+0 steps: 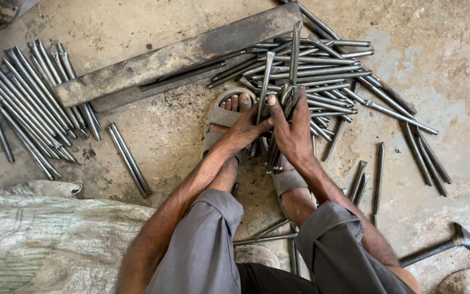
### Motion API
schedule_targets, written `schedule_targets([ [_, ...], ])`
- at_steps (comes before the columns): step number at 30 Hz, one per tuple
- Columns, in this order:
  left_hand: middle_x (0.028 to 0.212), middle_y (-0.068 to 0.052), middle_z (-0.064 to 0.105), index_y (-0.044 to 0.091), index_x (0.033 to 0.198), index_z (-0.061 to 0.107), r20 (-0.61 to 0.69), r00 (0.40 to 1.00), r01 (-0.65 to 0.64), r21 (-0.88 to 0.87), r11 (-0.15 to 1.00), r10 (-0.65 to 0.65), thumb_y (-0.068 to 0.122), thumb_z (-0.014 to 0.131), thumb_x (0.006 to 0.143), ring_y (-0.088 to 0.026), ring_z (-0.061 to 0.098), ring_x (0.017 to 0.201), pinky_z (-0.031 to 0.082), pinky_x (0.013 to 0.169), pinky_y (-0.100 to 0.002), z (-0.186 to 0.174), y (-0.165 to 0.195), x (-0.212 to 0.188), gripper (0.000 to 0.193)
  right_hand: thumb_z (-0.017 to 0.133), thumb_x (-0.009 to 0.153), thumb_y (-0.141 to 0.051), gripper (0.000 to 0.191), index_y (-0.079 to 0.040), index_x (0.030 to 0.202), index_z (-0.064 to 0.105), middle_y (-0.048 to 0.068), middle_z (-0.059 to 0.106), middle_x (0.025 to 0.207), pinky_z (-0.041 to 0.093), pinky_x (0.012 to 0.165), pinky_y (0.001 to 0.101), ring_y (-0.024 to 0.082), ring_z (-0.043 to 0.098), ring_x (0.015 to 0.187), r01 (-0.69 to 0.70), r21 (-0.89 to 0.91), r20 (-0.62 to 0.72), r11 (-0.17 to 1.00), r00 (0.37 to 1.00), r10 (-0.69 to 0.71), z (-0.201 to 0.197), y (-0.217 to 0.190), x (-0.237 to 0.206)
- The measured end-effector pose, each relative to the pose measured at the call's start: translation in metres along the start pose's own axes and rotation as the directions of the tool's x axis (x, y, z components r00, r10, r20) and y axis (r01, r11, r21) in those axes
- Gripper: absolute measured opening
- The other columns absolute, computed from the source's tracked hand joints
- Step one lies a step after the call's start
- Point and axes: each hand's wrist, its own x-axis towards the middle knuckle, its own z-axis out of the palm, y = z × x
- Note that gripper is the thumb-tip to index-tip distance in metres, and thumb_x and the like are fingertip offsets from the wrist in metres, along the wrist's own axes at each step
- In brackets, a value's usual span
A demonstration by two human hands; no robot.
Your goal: The person sits on the floor and sorts metal rods by hand, gathering them into neat piles. The person repeatedly picks up rods, aligns them, and places them into organized stacks on the concrete floor.
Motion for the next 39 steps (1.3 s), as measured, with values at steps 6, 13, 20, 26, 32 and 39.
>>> schedule_targets([
  [6, 0.146, -0.022, 0.061, 0.002, 0.153, 0.045, 0.088, 0.996, -0.009, -0.148, 0.989, 0.022, 0.051, 0.085, 0.076, -0.036, 0.055, 0.141, 0.042, 0.121, -0.055, 0.004, -0.008, 0.003, 0.100, 0.058, 0.111, -0.035, 0.034, -0.003, 0.116, 0.048, 0.000, 0.055, 0.078, 0.054, 0.052, 0.0305, 0.010, 0.057, 0.065, 0.028, 0.031, -0.032, 0.999, 0.999, -0.027, -0.009, 0.001, 0.003],
  [13, 0.154, -0.023, 0.049, 0.003, 0.158, 0.033, 0.165, 0.984, -0.043, -0.138, 0.989, 0.066, 0.050, 0.088, 0.073, -0.037, 0.044, 0.147, 0.039, 0.122, -0.057, 0.018, -0.008, 0.000, 0.112, 0.054, 0.113, -0.035, 0.035, -0.002, 0.122, 0.047, 0.000, 0.051, 0.078, 0.048, 0.043, 0.0288, 0.010, 0.050, 0.059, 0.083, 0.021, -0.140, 0.996, 0.987, -0.079, -0.020, 0.023, -0.005],
  [20, 0.162, -0.025, 0.041, 0.008, 0.162, 0.026, 0.139, 0.990, 0.018, 0.036, 0.999, -0.023, 0.054, 0.090, 0.062, -0.040, 0.039, 0.150, 0.038, 0.120, -0.061, 0.027, -0.007, -0.002, 0.127, 0.060, 0.109, -0.033, 0.040, 0.000, 0.124, 0.043, 0.004, 0.057, 0.080, 0.060, 0.049, 0.0298, 0.014, 0.062, 0.062, 0.085, -0.083, -0.078, 0.993, 0.993, -0.092, -0.020, 0.022, -0.012],
  [26, 0.164, -0.024, 0.031, 0.009, 0.161, 0.027, 0.085, 0.996, 0.016, 0.093, 0.995, -0.024, 0.038, 0.086, 0.077, -0.041, 0.028, 0.151, 0.034, 0.117, -0.064, 0.031, -0.010, -0.003, 0.107, 0.058, 0.108, -0.039, 0.050, -0.002, 0.135, 0.037, 0.013, 0.063, 0.096, 0.065, 0.064, 0.0382, 0.023, 0.070, 0.083, 0.053, -0.036, -0.037, 0.998, 0.998, -0.054, -0.019, 0.010, -0.019],
  [32, 0.155, -0.021, 0.049, 0.008, 0.158, 0.035, 0.081, 0.997, -0.020, 0.064, 0.998, 0.015, 0.036, 0.082, 0.082, -0.035, 0.049, 0.143, 0.046, 0.116, -0.052, 0.033, -0.008, -0.002, 0.094, 0.035, 0.111, -0.058, 0.062, -0.003, 0.139, 0.034, 0.019, 0.058, 0.118, 0.062, 0.087, 0.0474, 0.029, 0.066, 0.109, 0.025, 0.097, -0.068, 0.995, 0.998, -0.018, -0.019, 0.010, -0.023],
  [39, 0.146, -0.019, 0.058, 0.007, 0.155, 0.038, 0.076, 0.997, -0.035, 0.016, 0.999, 0.033, 0.034, 0.086, 0.079, -0.032, 0.057, 0.136, 0.050, 0.114, -0.049, 0.028, -0.005, -0.003, 0.094, 0.036, 0.113, -0.058, 0.059, -0.004, 0.137, 0.036, 0.018, 0.055, 0.116, 0.057, 0.089, 0.0456, 0.025, 0.060, 0.108, 0.028, 0.076, -0.112, 0.997, 0.994, -0.020, -0.009, 0.019, -0.025],
])
